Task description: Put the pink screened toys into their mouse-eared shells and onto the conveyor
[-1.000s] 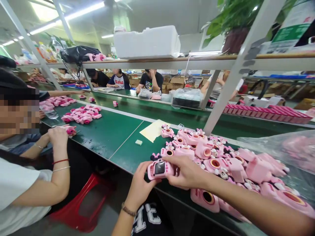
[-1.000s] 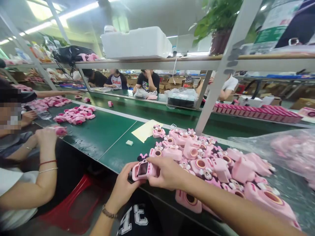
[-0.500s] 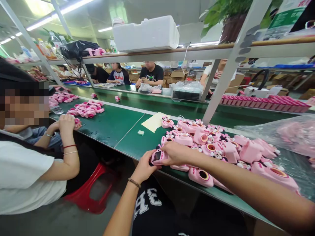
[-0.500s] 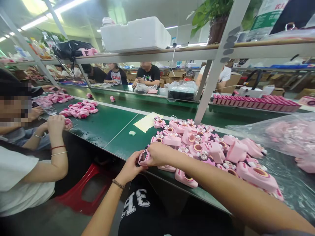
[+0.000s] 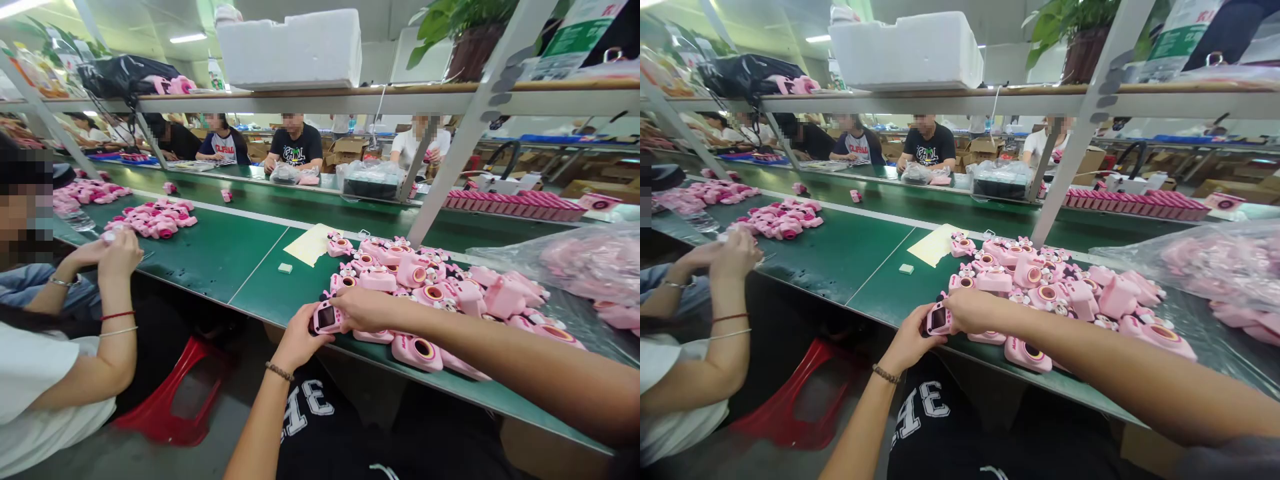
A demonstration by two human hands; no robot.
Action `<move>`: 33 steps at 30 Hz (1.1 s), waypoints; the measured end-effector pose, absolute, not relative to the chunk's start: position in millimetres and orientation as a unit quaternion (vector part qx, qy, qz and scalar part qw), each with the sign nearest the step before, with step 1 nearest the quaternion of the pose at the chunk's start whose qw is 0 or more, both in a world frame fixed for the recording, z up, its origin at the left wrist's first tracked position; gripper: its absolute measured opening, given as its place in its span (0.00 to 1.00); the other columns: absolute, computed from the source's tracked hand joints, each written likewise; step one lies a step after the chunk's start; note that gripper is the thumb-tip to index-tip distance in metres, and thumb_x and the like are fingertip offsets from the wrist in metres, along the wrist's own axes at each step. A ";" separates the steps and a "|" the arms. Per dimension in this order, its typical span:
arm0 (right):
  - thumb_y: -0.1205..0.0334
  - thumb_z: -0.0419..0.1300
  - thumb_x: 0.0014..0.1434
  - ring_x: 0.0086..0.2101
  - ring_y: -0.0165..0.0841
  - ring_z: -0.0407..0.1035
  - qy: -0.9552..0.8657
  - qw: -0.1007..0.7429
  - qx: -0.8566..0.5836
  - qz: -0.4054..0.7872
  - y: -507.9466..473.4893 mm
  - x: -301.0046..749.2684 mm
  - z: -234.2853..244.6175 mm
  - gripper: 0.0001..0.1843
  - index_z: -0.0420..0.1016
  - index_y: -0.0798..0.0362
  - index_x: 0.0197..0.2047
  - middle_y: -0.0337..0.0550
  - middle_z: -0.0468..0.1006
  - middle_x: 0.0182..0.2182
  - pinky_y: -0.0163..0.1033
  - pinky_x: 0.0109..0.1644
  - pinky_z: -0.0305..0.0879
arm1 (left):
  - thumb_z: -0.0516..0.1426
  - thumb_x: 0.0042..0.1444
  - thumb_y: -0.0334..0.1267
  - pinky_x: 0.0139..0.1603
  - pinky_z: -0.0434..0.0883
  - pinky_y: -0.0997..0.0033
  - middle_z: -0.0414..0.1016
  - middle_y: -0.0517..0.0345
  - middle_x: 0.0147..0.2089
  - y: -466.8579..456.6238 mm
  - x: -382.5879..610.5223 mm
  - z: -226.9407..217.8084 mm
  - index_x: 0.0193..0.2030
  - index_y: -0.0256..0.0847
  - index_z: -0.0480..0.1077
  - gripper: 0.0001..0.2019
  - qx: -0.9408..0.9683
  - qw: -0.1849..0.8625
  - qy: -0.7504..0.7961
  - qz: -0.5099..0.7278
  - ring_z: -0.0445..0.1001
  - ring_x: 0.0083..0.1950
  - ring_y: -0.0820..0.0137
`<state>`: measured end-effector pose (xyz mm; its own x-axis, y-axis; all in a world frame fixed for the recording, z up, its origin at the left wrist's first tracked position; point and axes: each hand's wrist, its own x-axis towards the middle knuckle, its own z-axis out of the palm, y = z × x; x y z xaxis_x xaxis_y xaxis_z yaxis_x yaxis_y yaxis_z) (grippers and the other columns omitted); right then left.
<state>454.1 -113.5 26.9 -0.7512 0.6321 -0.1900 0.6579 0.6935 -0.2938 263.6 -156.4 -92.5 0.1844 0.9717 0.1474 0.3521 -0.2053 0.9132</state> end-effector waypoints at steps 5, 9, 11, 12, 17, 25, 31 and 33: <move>0.56 0.70 0.55 0.50 0.45 0.68 0.911 -0.019 0.365 -0.193 -119.7 478.0 14.6 0.29 0.76 0.52 0.59 0.54 0.73 0.48 0.45 0.52 0.65 | 0.67 0.45 0.33 0.61 0.70 0.52 0.73 0.51 0.54 -164.6 269.2 -83.6 0.55 0.43 0.69 0.28 0.675 0.357 0.494 0.416 0.73 0.56 0.60; 0.46 0.67 0.58 0.61 0.45 0.61 0.821 -0.191 0.407 -0.350 -150.4 499.4 6.3 0.33 0.69 0.46 0.64 0.51 0.64 0.61 0.49 0.64 0.60 | 0.62 0.53 0.34 0.63 0.69 0.53 0.71 0.51 0.58 -190.6 274.6 -55.1 0.57 0.46 0.68 0.23 0.685 0.321 0.480 0.444 0.71 0.59 0.60; 0.46 0.66 0.59 0.59 0.43 0.64 0.743 -0.256 0.402 -0.469 -168.9 504.8 4.2 0.35 0.63 0.44 0.66 0.49 0.66 0.62 0.48 0.61 0.64 | 0.60 0.57 0.35 0.65 0.67 0.52 0.69 0.50 0.60 -207.2 278.6 -40.2 0.59 0.48 0.66 0.22 0.687 0.307 0.479 0.452 0.69 0.62 0.61; 0.48 0.67 0.58 0.56 0.41 0.67 0.707 -0.277 0.388 -0.522 -177.3 506.1 3.6 0.34 0.63 0.44 0.64 0.47 0.70 0.59 0.47 0.59 0.66 | 0.60 0.57 0.36 0.66 0.66 0.52 0.66 0.50 0.62 -215.2 281.5 -33.8 0.60 0.49 0.64 0.24 0.690 0.304 0.478 0.451 0.67 0.63 0.61; 0.55 0.71 0.54 0.44 0.37 0.72 0.621 -0.351 0.347 -0.609 -200.7 503.8 -3.7 0.23 0.68 0.47 0.49 0.40 0.77 0.43 0.41 0.47 0.69 | 0.69 0.46 0.40 0.68 0.65 0.51 0.57 0.50 0.66 -238.7 305.4 -16.3 0.64 0.50 0.55 0.41 0.675 0.306 0.501 0.446 0.62 0.67 0.57; 0.50 0.72 0.51 0.38 0.34 0.71 0.523 -0.459 0.345 -0.630 -197.3 506.8 -25.2 0.21 0.71 0.48 0.43 0.40 0.75 0.39 0.39 0.43 0.68 | 0.69 0.47 0.42 0.61 0.69 0.56 0.64 0.54 0.57 -229.4 343.4 -6.9 0.58 0.49 0.60 0.34 0.636 0.211 0.583 0.459 0.68 0.59 0.61; 0.45 0.71 0.52 0.35 0.31 0.71 0.427 -0.468 0.317 -0.706 -199.4 534.8 -17.6 0.26 0.73 0.47 0.49 0.38 0.76 0.36 0.37 0.40 0.69 | 0.68 0.49 0.38 0.61 0.71 0.55 0.61 0.53 0.60 -228.7 357.7 21.4 0.63 0.52 0.59 0.35 0.722 0.181 0.571 0.347 0.68 0.62 0.59; 0.48 0.72 0.52 0.32 0.30 0.70 0.407 -0.464 0.317 -0.720 -201.3 552.4 -13.0 0.29 0.71 0.46 0.54 0.36 0.76 0.33 0.37 0.39 0.68 | 0.66 0.52 0.36 0.58 0.73 0.57 0.60 0.54 0.60 -225.5 360.8 30.0 0.64 0.54 0.59 0.34 0.759 0.172 0.558 0.287 0.70 0.59 0.61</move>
